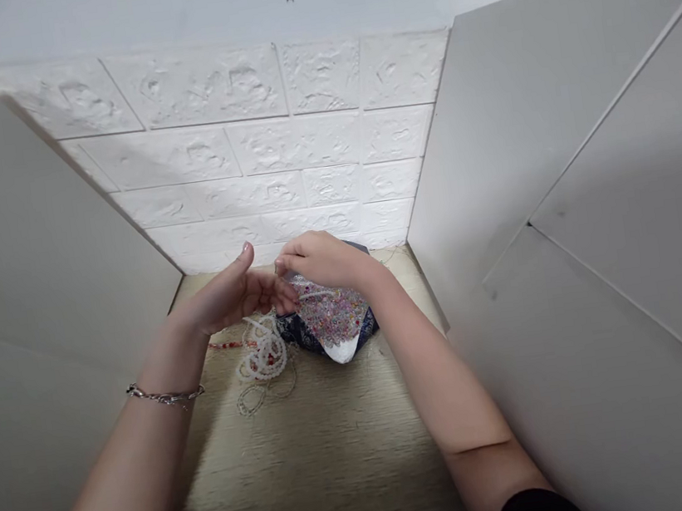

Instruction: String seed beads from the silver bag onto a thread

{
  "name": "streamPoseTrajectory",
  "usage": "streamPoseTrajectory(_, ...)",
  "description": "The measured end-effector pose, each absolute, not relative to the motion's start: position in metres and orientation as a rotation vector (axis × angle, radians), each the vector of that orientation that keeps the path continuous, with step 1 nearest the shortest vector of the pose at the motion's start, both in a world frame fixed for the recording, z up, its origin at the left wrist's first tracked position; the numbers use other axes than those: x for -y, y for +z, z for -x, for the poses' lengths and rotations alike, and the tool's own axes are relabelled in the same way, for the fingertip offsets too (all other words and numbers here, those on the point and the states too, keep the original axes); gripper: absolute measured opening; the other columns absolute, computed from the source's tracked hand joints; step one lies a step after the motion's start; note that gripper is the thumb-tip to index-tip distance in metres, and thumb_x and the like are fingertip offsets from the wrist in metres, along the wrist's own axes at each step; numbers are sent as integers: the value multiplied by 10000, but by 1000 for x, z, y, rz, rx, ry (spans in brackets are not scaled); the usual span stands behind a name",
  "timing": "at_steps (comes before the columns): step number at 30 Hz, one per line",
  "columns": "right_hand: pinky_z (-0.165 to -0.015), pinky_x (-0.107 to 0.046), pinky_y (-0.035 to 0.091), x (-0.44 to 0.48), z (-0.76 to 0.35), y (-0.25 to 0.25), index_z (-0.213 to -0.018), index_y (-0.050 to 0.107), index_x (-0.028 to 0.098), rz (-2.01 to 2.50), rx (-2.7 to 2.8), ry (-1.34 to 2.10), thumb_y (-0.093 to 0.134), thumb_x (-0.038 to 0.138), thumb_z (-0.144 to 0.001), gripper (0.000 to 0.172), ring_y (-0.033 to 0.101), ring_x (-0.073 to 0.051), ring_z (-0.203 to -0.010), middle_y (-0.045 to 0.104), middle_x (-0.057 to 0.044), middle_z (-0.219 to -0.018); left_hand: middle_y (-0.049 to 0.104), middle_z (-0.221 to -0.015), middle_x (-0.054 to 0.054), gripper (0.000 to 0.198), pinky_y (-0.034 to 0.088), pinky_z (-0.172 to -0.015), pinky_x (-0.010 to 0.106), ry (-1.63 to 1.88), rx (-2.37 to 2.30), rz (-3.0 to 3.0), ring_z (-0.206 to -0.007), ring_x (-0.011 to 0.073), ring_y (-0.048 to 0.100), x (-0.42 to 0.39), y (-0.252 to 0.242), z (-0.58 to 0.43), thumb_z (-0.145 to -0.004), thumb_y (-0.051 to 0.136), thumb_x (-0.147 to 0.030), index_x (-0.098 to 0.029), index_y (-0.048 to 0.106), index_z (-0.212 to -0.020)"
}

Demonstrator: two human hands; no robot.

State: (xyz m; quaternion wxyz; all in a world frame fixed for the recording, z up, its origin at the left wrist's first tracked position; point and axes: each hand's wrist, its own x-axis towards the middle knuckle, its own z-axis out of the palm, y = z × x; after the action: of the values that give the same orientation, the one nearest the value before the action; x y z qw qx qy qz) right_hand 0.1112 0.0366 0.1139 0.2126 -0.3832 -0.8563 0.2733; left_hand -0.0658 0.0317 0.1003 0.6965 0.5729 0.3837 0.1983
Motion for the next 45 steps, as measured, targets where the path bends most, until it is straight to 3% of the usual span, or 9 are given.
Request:
streamPoseTrajectory(3,-631,-240,344,-39,-110,111,-704,608,145,1146,2370,663,353,298,-809,314,494,-104,-667,603,-19,-718,652,-654,104,846,392,-658,301,603,-736,-1207,-619,172,553,-29,105,72,-751,72,-683,-114,689,-867)
streamPoseTrajectory(8,-667,-236,353,-31,-106,112,-784,645,180,1088,2516,810,406,265,-776,254,522,-114,-744,628,-15,-839,648,-987,104,805,377,-772,296,903,-768,-1240,-944,207,541,-30,105,69,-767,89,-664,-135,565,-1143)
streamPoseTrajectory(16,-622,-232,338,-39,-111,109,-721,608,153,1143,2452,722,390,252,-775,246,496,-104,-679,611,-19,-738,626,-598,97,802,380,-618,293,403,-748,-1338,-577,162,523,-31,100,76,-738,124,-703,-126,671,-633)
streamPoseTrajectory(19,-636,-242,348,-38,-109,106,-771,623,169,1163,2502,805,380,223,-774,249,512,-122,-722,625,-32,-838,668,-887,115,838,387,-755,310,756,-665,-1201,-846,211,574,-31,101,76,-724,100,-717,-131,676,-890)
streamPoseTrajectory(23,-661,-248,357,-28,-106,109,-798,633,168,1200,2542,752,371,175,-767,264,534,-136,-776,627,-53,-925,506,-1262,105,772,326,-889,327,952,-797,-1233,-1189,252,397,-33,99,63,-777,142,-654,-126,514,-1201)
streamPoseTrajectory(29,-603,-231,350,-27,-112,119,-764,626,155,1104,2507,734,383,199,-760,247,520,-105,-678,636,-24,-785,663,-935,112,760,368,-705,305,507,-916,-1475,-860,218,550,-32,96,61,-800,96,-621,-132,661,-941)
streamPoseTrajectory(35,-647,-218,352,-32,-118,121,-786,652,150,1040,2415,817,450,252,-752,229,524,-91,-712,639,-5,-788,610,-581,92,816,376,-591,281,343,-681,-1370,-561,154,515,-25,106,79,-726,119,-717,-118,668,-644)
streamPoseTrajectory(41,-594,-221,323,-22,-113,125,-711,636,132,1014,2579,877,452,272,-758,237,452,-77,-603,575,7,-664,633,-1011,105,828,394,-728,286,1009,-690,-1202,-960,208,536,-21,116,68,-772,47,-660,-128,603,-1075)
streamPoseTrajectory(45,-582,-219,316,-20,-113,129,-712,628,136,1042,2476,759,409,279,-779,270,456,-80,-603,566,1,-657,651,-970,110,735,381,-714,286,726,-924,-1468,-935,214,532,-21,111,58,-806,138,-617,-119,629,-1032)
